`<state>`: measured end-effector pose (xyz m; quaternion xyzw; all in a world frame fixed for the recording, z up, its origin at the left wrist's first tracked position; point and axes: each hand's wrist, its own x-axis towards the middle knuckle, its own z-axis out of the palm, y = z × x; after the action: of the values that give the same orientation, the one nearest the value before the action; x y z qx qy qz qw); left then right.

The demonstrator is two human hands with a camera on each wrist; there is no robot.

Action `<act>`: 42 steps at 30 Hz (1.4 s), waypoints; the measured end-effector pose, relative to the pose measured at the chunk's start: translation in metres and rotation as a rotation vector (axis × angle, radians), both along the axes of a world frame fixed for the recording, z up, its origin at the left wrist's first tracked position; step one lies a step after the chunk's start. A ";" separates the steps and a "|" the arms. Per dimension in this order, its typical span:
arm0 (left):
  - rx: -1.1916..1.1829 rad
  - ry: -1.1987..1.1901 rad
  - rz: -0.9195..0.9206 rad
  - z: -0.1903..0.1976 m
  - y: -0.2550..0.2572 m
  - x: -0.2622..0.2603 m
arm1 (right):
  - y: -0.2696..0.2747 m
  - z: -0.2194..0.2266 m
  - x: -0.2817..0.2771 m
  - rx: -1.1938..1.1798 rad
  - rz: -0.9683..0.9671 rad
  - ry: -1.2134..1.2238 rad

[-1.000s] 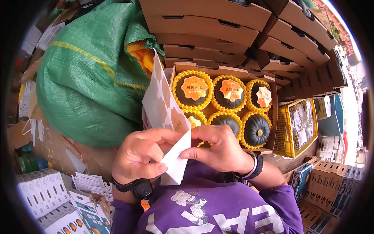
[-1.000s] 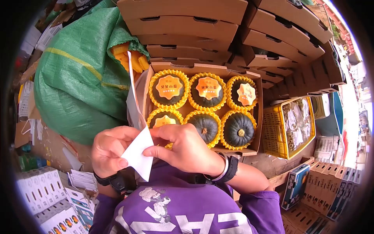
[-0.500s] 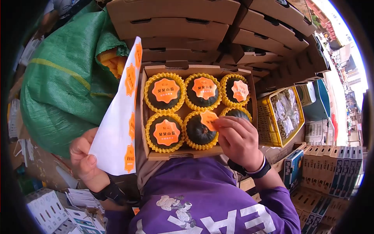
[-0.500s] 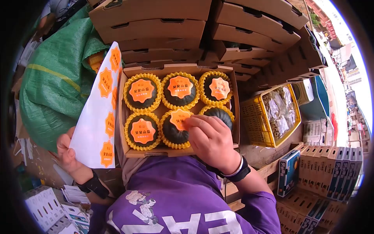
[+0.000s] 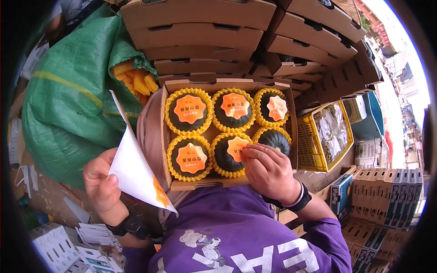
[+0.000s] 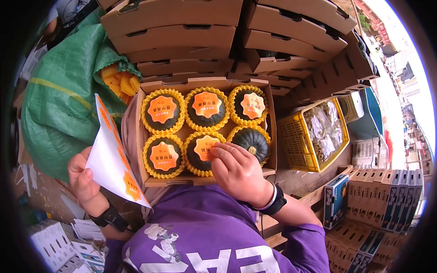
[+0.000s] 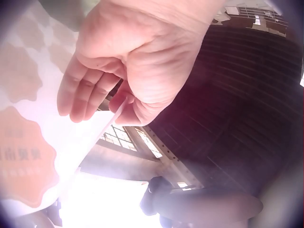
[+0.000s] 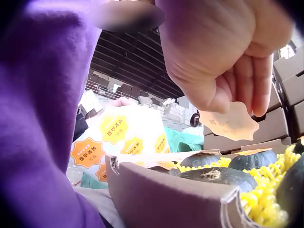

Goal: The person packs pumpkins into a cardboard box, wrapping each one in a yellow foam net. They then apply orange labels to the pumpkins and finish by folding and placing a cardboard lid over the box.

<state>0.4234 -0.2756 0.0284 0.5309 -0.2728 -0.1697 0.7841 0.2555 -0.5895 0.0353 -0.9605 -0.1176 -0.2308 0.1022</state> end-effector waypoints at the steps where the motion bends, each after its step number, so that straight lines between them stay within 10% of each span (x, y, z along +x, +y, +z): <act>1: 0.011 -0.006 -0.009 0.000 -0.001 0.001 | 0.002 -0.007 -0.001 0.006 0.006 0.091; 15: -0.208 -0.119 -0.090 0.018 -0.032 -0.012 | 0.012 0.010 0.025 0.019 -0.022 0.418; 19: -0.403 -0.037 -0.260 0.002 -0.067 -0.024 | 0.038 0.043 0.039 0.712 0.306 0.169; 21: -0.415 0.095 -0.334 -0.002 -0.082 -0.033 | 0.045 0.035 0.042 0.771 0.165 0.250; 25: 0.129 0.212 -0.051 0.003 -0.094 -0.052 | 0.043 0.026 0.051 0.784 0.119 0.158; 33: 0.147 0.059 -0.092 0.012 -0.112 -0.038 | 0.035 0.034 0.040 0.862 0.207 0.300; 36: -0.159 0.358 -0.191 -0.003 -0.091 -0.019 | 0.028 0.016 0.042 0.695 0.074 0.272; 39: -0.076 0.167 0.328 -0.027 -0.068 -0.004 | 0.020 0.005 0.037 0.685 0.085 0.369; 42: 0.599 -0.227 0.517 -0.041 -0.061 -0.019 | 0.017 0.001 0.036 0.710 0.095 0.396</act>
<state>0.4042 -0.3368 -0.0124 0.8020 -0.1535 0.0206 0.5768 0.2911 -0.5720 0.0360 -0.8849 -0.0528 -0.0628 0.4585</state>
